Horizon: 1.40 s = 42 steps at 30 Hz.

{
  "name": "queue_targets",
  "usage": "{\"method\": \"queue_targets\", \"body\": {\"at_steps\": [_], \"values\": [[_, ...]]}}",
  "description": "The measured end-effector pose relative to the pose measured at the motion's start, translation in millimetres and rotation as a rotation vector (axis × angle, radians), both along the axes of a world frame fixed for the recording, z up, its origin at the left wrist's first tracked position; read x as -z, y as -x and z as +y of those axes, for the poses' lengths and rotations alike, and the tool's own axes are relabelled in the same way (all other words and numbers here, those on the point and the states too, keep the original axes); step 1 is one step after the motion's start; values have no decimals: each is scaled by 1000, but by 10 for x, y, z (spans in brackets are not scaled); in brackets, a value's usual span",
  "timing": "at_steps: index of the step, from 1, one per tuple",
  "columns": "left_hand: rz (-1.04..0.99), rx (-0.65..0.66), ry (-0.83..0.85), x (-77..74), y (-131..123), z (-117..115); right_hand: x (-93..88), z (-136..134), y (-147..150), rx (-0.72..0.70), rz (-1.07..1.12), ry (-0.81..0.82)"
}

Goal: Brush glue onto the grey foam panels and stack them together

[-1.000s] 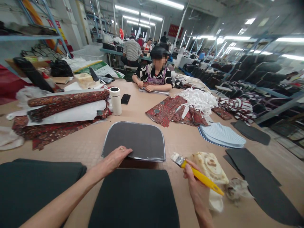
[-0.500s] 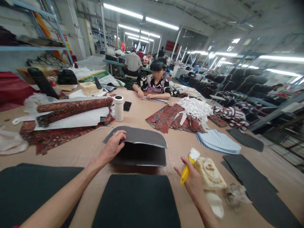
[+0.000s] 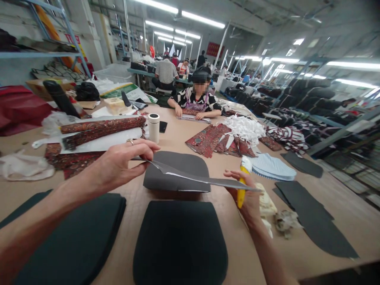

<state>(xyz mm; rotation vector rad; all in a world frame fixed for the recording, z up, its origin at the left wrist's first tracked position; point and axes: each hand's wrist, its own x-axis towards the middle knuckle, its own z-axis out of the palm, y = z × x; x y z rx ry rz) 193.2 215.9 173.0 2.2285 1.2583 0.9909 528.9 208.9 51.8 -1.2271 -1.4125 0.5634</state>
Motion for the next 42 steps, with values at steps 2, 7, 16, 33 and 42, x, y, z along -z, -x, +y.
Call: {"method": "queue_targets", "body": {"at_steps": [2, 7, 16, 33, 42], "values": [[-32, 26, -9, 3, 26, -28, -80, -180, 71, -21, 52, 32], [-65, -90, -297, 80, 303, -154, -132, -558, 88, 168, -51, 143], [-1134, -438, 947, 1674, -8, -843, 220, -1080, 67, 25, 495, 428], [-853, -516, 794, 2332, -232, -1310, 890, -1367, -108, 268, -152, 542], [-691, -547, 725, 2667, -278, -1459, 1360, -1521, -184, 281, -232, 540]]}}
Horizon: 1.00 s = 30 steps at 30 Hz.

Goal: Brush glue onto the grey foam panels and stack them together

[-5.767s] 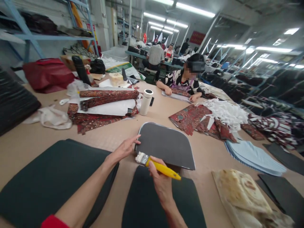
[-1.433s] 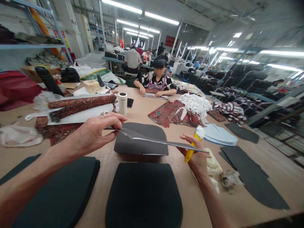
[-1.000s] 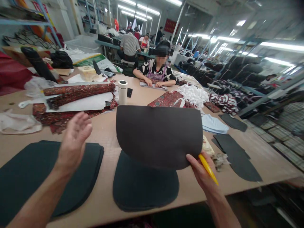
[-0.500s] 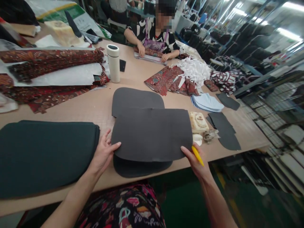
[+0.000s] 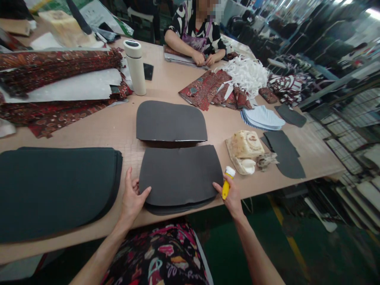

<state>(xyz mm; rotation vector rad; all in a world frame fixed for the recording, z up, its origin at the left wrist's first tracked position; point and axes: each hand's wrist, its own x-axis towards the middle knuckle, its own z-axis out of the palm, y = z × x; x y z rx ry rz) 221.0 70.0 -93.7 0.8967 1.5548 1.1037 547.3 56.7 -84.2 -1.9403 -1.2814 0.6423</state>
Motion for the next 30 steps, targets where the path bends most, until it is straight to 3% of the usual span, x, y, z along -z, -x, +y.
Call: {"method": "queue_targets", "body": {"at_steps": [5, 17, 30], "values": [[74, 40, -15, 81, -20, -46, 93, -61, -34, -38, -11, -15], [226, 124, -30, 63, -56, -124, 243, -173, -110, -16, -31, -13], [243, 48, -15, 131, -22, -36, 266, -116, -174, 28, 141, 6]]}}
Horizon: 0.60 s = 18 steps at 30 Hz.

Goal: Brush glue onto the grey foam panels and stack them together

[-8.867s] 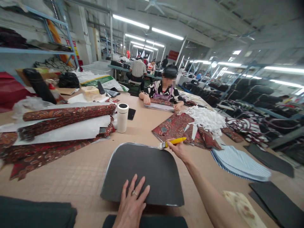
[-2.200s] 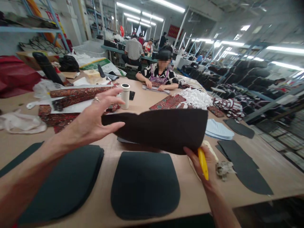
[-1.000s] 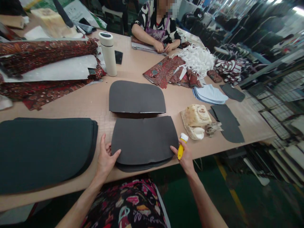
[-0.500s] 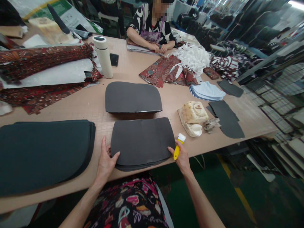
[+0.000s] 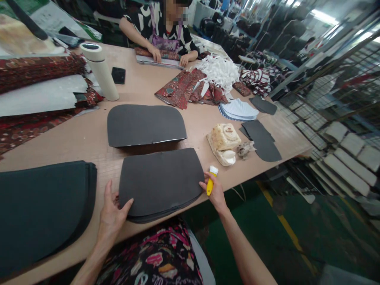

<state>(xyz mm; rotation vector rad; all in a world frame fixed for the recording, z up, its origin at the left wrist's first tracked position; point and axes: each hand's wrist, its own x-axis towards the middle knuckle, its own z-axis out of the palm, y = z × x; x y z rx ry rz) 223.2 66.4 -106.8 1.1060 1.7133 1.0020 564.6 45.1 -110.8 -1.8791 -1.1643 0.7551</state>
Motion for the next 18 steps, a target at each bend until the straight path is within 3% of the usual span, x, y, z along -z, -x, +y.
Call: {"method": "queue_targets", "body": {"at_steps": [18], "values": [[49, -21, 29, 120, 42, 76, -97, 69, -32, -73, -101, 56]]}}
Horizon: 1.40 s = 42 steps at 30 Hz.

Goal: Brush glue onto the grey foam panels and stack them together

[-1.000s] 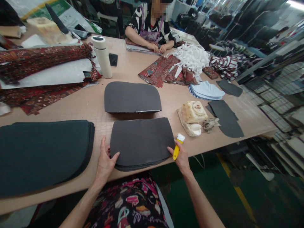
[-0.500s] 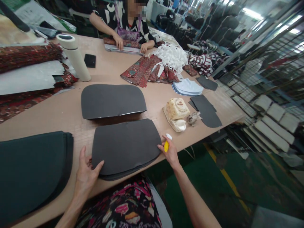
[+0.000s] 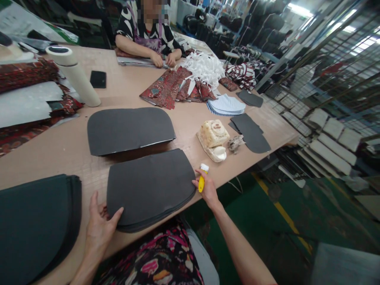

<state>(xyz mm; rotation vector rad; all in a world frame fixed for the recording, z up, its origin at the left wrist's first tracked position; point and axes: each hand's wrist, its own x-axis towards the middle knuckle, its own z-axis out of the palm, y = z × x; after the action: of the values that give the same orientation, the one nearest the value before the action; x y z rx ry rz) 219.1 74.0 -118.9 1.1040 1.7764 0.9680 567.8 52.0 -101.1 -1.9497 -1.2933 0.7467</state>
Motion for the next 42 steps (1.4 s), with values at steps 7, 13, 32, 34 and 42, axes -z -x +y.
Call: {"method": "queue_targets", "body": {"at_steps": [7, 13, 32, 34, 42], "values": [[6, 5, 25, -31, -15, 11, 1, 3, -11, -42, -61, -15], [25, 16, -8, 22, 10, -5, 24, -7, -22, -90, -109, -33], [-9, 148, -9, -198, 25, -127, 210, -63, -69, -247, -407, -33], [3, 152, 9, -207, 48, -137, 180, -66, -66, -248, -396, -22], [-111, 185, -3, -186, 101, -173, 130, -65, -71, -275, -406, 13]]}}
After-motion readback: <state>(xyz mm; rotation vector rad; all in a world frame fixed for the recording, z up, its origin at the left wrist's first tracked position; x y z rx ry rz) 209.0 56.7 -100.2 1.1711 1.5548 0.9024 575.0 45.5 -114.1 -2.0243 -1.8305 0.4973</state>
